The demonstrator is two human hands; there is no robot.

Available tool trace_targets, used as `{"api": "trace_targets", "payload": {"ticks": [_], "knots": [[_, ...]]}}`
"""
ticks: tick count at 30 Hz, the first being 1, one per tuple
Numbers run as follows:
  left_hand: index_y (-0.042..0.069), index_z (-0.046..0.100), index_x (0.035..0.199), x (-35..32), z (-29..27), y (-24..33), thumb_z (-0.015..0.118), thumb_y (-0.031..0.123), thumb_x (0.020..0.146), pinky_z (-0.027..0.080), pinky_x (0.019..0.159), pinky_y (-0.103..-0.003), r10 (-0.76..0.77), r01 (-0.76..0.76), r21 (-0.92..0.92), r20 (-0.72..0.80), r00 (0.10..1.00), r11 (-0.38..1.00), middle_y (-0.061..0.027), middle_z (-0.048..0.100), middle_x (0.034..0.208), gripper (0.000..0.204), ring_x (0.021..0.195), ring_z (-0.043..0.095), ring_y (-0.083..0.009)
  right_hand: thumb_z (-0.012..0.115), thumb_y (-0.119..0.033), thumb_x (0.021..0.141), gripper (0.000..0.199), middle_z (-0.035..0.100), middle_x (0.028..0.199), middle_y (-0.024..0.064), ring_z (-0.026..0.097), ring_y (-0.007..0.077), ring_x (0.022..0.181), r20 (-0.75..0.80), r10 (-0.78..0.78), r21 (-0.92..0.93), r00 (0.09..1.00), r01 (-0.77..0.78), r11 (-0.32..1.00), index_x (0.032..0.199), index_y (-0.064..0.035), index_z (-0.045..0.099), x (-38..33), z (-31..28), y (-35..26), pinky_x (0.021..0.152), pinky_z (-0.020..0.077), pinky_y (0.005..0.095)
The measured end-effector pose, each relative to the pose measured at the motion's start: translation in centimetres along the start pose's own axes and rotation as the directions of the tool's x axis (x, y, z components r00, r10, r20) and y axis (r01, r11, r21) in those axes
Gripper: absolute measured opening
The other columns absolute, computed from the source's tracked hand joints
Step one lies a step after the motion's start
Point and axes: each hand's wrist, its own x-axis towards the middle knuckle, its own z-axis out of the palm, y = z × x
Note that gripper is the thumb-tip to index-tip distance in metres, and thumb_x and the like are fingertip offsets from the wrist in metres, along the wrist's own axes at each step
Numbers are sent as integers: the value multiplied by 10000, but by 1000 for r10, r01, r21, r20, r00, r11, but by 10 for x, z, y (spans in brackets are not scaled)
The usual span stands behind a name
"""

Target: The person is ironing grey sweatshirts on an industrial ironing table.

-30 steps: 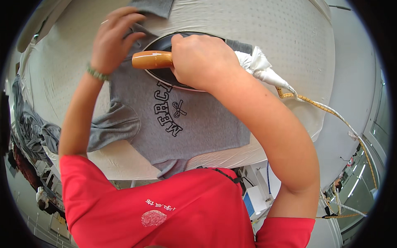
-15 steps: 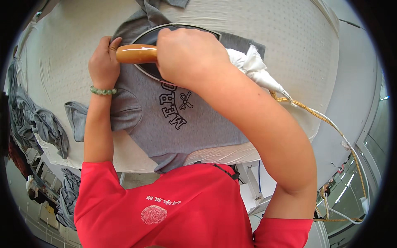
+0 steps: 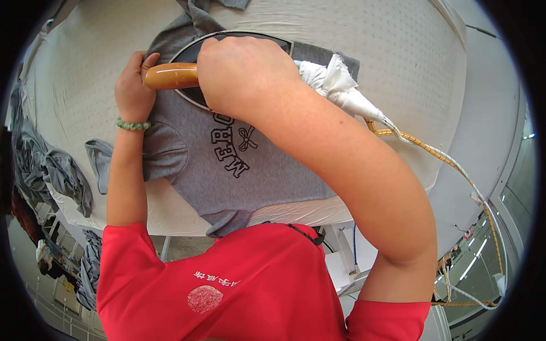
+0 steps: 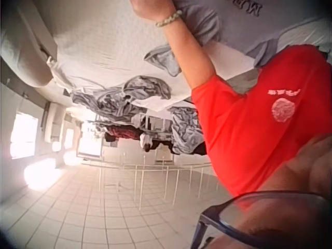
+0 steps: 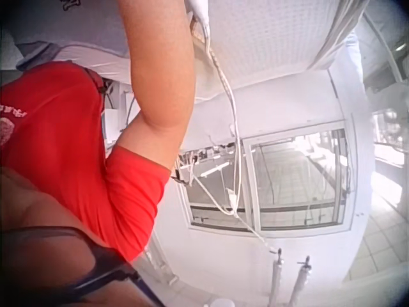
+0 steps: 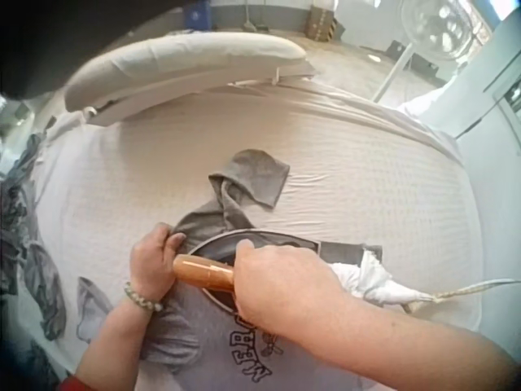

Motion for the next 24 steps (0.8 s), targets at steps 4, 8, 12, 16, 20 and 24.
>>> {"api": "trace_targets", "payload": {"ticks": [4, 8, 12, 16, 20, 24], "knots": [[106, 672, 938, -2, 3, -2, 694, 316, 1013, 493, 576, -498, 2, -1, 37, -20, 1000, 999, -166, 689, 762, 224, 696, 662, -416, 705, -312, 948, 336, 760, 920, 215, 743, 407, 910, 31, 19, -2, 999, -19, 1000, 1056, 4, 663, 0, -4, -3, 819, 591, 503], [110, 669, 959, -1, 5, 5, 697, 331, 1008, 515, 608, -512, -27, 30, 103, -27, 999, 994, -166, 699, 768, 228, 719, 668, -435, 702, -357, 966, 386, 764, 986, 221, 739, 398, 973, 35, 3, 8, 999, -3, 1000, 1088, 8, 667, -5, -11, -4, 853, 585, 502], [95, 662, 1041, 3, -6, 21, 696, 332, 1008, 549, 715, -502, -170, 165, 137, 29, 985, 977, -174, 729, 880, 242, 838, 689, -439, 712, -423, 966, 481, 757, 1040, 239, 727, 405, 1023, 26, 4, 26, 1000, -5, 1000, 1144, 22, 664, -14, -18, -9, 888, 577, 497], [45, 646, 1186, -27, -46, 45, 706, 290, 1004, 550, 882, -459, -123, 123, -10, -70, 990, 992, -192, 719, 1136, 311, 1065, 679, -407, 728, -476, 952, 549, 748, 1098, 247, 711, 419, 1066, 4, 32, 29, 999, -32, 999, 1178, 20, 661, -39, -19, -9, 909, 566, 494], [4, 602, 1357, -155, -119, 82, 729, 156, 987, 526, 973, -386, -117, 71, -233, -190, 975, 970, -162, 659, 1276, 420, 1200, 638, -297, 767, -420, 942, 532, 750, 1157, 222, 719, 397, 1078, -49, 217, 208, 975, -202, 957, 1290, -32, 662, -141, -9, 59, 913, 556, 452], [-5, 600, 1336, -341, -95, 62, 706, 163, 1022, 544, 923, -345, -693, 567, -651, 85, 715, 504, -71, 679, 1213, 371, 1075, 649, -180, 815, -310, 915, 555, 771, 1081, 133, 714, 213, 947, -122, 372, 365, 920, -307, 879, 1382, -52, 661, -251, 13, 148, 854, 560, 378]]}}
